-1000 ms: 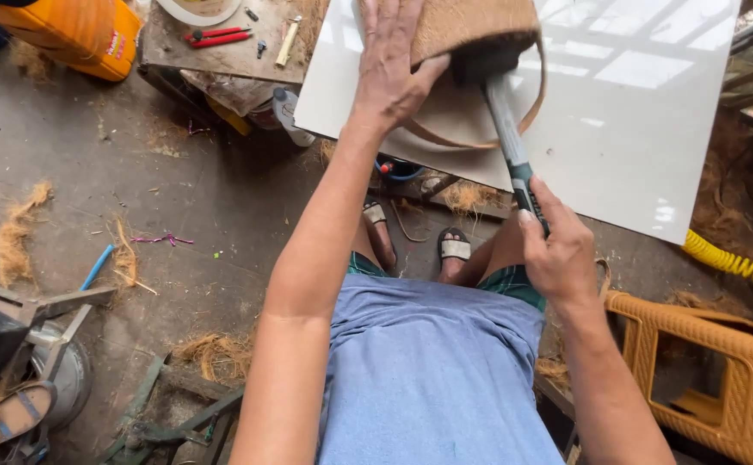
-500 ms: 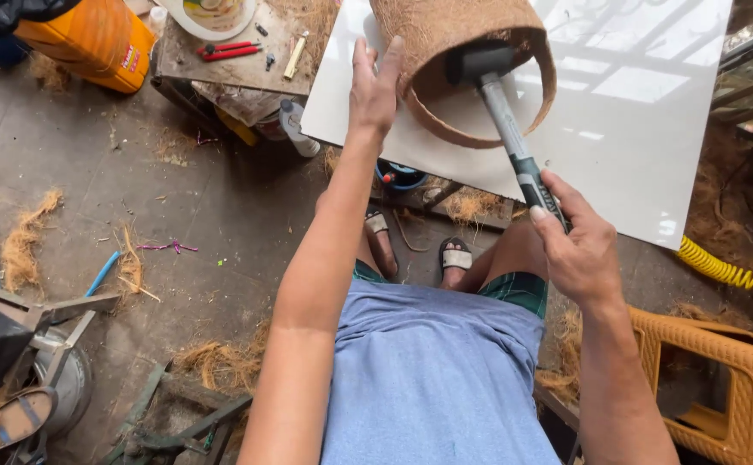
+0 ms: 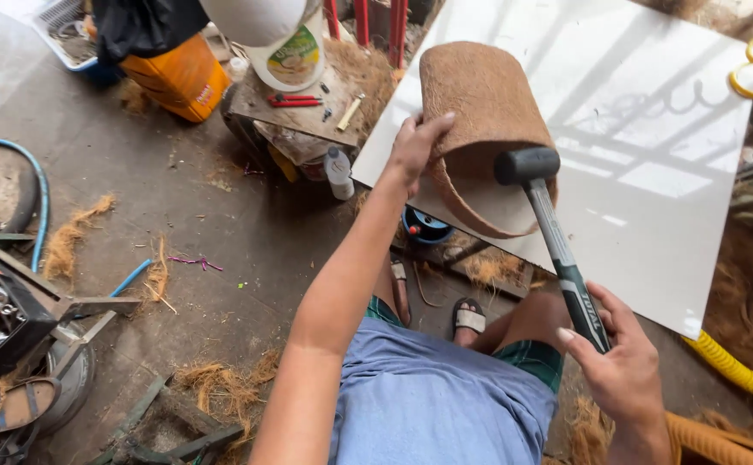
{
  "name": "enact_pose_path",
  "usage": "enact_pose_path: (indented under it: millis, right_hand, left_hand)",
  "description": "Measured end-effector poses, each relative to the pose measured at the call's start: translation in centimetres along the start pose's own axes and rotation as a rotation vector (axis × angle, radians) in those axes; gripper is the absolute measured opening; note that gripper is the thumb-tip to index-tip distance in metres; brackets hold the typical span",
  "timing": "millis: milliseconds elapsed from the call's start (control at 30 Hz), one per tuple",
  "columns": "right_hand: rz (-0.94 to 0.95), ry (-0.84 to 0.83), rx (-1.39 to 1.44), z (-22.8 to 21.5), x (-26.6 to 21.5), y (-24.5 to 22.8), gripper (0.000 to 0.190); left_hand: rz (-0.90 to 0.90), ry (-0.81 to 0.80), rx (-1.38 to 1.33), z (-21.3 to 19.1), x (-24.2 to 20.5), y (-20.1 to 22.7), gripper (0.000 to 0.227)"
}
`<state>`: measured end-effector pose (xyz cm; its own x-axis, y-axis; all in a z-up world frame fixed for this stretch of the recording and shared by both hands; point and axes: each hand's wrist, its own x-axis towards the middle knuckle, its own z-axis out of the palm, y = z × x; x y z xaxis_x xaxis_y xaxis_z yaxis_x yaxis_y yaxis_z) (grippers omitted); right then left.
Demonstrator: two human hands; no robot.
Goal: Shaping the interior of a coconut fiber basket using a rubber mallet and then preparing to spray it.
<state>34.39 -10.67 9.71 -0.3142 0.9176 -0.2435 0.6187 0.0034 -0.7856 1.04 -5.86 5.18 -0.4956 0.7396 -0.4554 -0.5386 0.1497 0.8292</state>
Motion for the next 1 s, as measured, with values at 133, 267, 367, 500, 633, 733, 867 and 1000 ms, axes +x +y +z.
enact_pose_path:
  millis: [133, 267, 367, 500, 633, 733, 867, 1000]
  right_hand:
    - [0.096, -0.035, -0.041, 0.6, 0.2, 0.0, 0.070]
    - [0.079, -0.079, -0.027, 2.3, 2.1, 0.5, 0.067]
    - [0.114, -0.087, -0.039, 3.2, 3.1, 0.4, 0.065]
    - [0.115, -0.106, 0.178, 3.9, 3.9, 1.7, 0.059]
    - [0.121, -0.128, 0.295, 4.0, 4.1, 2.4, 0.059]
    - [0.132, -0.112, 0.109, 3.6, 4.3, 1.6, 0.058]
    - [0.174, -0.100, -0.305, 3.3, 4.0, 0.9, 0.063]
    - [0.148, -0.048, -0.339, 4.0, 3.5, -0.7, 0.061]
  left_hand:
    - [0.182, -0.099, 0.010, -0.9, -2.1, -0.7, 0.120]
    - [0.336, -0.183, 0.159, -1.9, -3.2, -2.6, 0.117]
    - [0.494, -0.333, 0.095, -3.4, -2.1, -5.3, 0.099]
    - [0.522, -0.411, 0.300, -4.5, -1.8, -6.4, 0.100]
    - [0.580, -0.293, 0.675, -4.5, -1.1, -7.2, 0.121]
    - [0.793, -0.096, 0.813, -3.5, 2.5, -10.2, 0.102]
    - [0.846, 0.307, 1.044, -2.9, 6.7, -13.4, 0.114]
    - [1.202, 0.536, 1.229, -3.8, 8.2, -14.6, 0.090]
